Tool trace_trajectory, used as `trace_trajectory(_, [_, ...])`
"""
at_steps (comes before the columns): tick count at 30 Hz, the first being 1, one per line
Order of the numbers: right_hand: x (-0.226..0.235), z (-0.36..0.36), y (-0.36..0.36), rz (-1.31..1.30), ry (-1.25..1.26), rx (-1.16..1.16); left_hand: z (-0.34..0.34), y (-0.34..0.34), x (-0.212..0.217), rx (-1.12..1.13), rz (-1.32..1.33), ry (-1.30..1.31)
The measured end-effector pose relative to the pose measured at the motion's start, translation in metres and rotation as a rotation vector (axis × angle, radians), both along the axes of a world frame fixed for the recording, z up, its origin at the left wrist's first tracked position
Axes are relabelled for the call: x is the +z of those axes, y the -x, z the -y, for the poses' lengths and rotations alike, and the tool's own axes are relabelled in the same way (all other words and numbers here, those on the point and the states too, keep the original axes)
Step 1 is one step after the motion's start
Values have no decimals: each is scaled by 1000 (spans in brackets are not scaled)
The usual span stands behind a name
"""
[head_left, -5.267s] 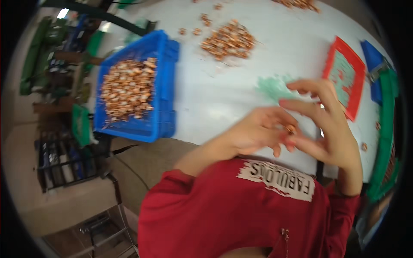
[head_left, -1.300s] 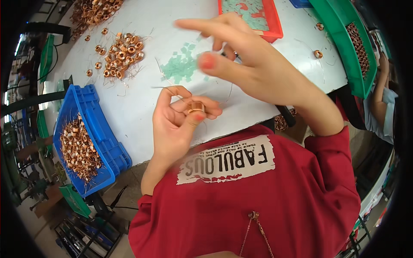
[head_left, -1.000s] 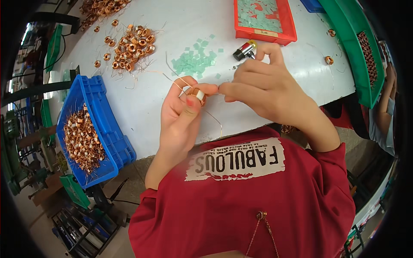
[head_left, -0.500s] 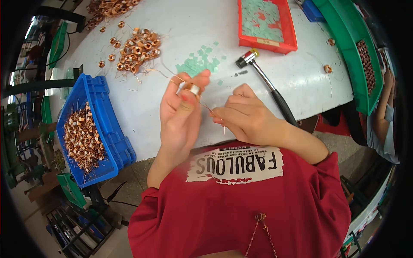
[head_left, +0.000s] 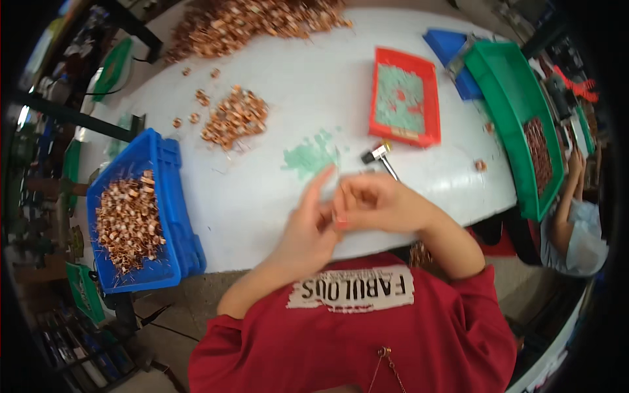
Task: Assembling small components by inserting wire coils into housings and tapping them with a hammer.
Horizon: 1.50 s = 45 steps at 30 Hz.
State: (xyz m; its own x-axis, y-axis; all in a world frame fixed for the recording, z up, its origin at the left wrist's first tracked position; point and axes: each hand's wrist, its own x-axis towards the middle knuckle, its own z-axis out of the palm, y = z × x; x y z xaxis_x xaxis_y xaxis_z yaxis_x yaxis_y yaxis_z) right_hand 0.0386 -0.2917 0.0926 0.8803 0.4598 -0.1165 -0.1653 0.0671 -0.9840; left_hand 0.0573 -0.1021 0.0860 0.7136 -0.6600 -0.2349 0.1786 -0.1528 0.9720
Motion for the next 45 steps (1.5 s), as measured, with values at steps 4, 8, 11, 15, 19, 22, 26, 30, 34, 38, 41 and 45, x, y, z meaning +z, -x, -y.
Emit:
trace_trajectory(4, [-12, -2, -5, 46, 197, -11, -4, 8, -32, -31, 28, 30])
trace_trajectory(8, [-15, -12, 5, 108, 144, -284, 0, 12, -26, -2, 237, -38])
trace_trajectory(11, [-17, -14, 3, 144, -18, -305, -4, 13, -16, 76, 304, -16])
trace_trajectory(15, [-21, -17, -7, 207, -93, -336, -9, 9, -10, 70, 299, 27])
trace_trajectory(19, [-46, 13, -15, 382, 68, -523, -9, -3, -7, -12, 263, 38])
trace_trajectory(22, [-21, 79, -46, 280, -629, -786, -25, 6, -32, -18, 227, 110])
trace_trajectory(26, [30, 75, -56, 479, 128, -909, -64, 0, -40, 388, -20, 34])
trace_trajectory(30, [-2, 5, -51, 372, 815, -310, -74, -14, -36, 495, -72, 247])
trace_trajectory(34, [-54, -11, -51, 556, 1039, -354, -64, -11, -39, 417, -139, 282])
trace_trajectory(38, [-70, -15, -57, 584, 1161, -309, -59, -9, -42, 348, -189, 295])
trace_trajectory(41, [-74, -17, -60, 540, 1223, -243, -55, -11, -43, 304, -232, 306])
trace_trajectory(45, [-71, -10, -50, 668, 1003, -435, -54, -17, -33, 158, -522, 331])
